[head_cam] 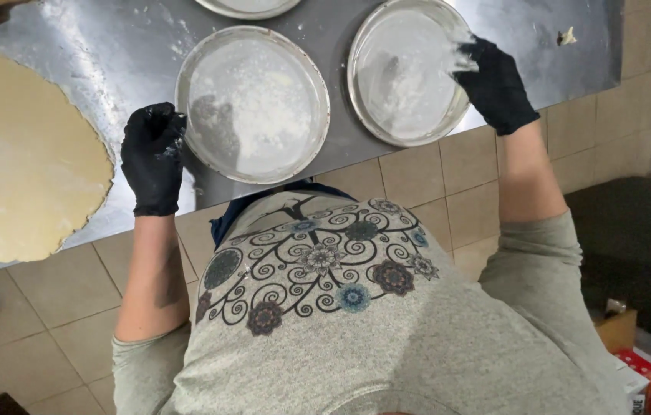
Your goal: Greasing and flouring several cake pans, and then placing rolled-out dough into one of the pans.
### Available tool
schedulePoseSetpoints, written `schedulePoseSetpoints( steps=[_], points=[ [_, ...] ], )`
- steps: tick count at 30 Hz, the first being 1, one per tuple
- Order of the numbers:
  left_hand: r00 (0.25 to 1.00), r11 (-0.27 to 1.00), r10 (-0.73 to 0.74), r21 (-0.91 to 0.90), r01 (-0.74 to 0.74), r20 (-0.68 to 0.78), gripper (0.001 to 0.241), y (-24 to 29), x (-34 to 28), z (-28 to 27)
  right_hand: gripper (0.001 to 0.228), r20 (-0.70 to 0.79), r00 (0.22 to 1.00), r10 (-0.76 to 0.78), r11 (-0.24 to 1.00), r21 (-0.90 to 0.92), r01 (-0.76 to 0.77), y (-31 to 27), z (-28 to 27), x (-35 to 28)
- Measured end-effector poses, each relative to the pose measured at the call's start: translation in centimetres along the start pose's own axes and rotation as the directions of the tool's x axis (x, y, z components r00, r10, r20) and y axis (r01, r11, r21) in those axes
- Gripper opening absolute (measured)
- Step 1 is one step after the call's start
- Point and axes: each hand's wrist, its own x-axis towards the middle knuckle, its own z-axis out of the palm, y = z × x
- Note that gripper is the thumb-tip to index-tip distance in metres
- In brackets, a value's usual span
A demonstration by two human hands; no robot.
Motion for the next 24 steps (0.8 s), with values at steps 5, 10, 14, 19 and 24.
schedulePoseSetpoints(
  steps=[5, 10, 14, 19, 24],
  points=[
    [0.993, 0.884, -0.039, 0.459, 0.086, -0.111, 0.055, -1.1, 0.1, 0.2, 0.042, -0.432, 0.898, -0.086, 0.98, 0.126, 0.155, 0.0, 3.3, -0.1],
    [0.996, 0.62, -0.012, 0.781, 0.077, -0.089, 0.043, -3.1, 0.1, 0.1, 0.058, 0.061, 0.998, 0.018, 0.997, -0.08, -0.013, -3.9, 4.6, 0.9],
    [0.985, 0.598, -0.092, 0.782, 0.173, -0.148, 0.035, -3.8, 0.3, 0.4, 0.072, 0.181, 0.983, -0.029, 0.998, 0.057, 0.019, -4.0, 5.8, 1.9],
    [0.978, 0.7, -0.083, 0.688, 0.193, -0.189, 0.032, -6.3, 0.9, 0.5, 0.048, 0.097, 0.995, 0.023, 0.968, 0.248, -0.047, -2.4, 11.7, 4.6],
    [0.953, 0.924, 0.043, 0.374, 0.077, -0.301, 0.027, -4.8, 1.0, 3.1, 0.055, 0.245, 0.966, -0.085, 0.677, 0.725, -0.124, -0.7, 23.4, 8.4]
  ],
)
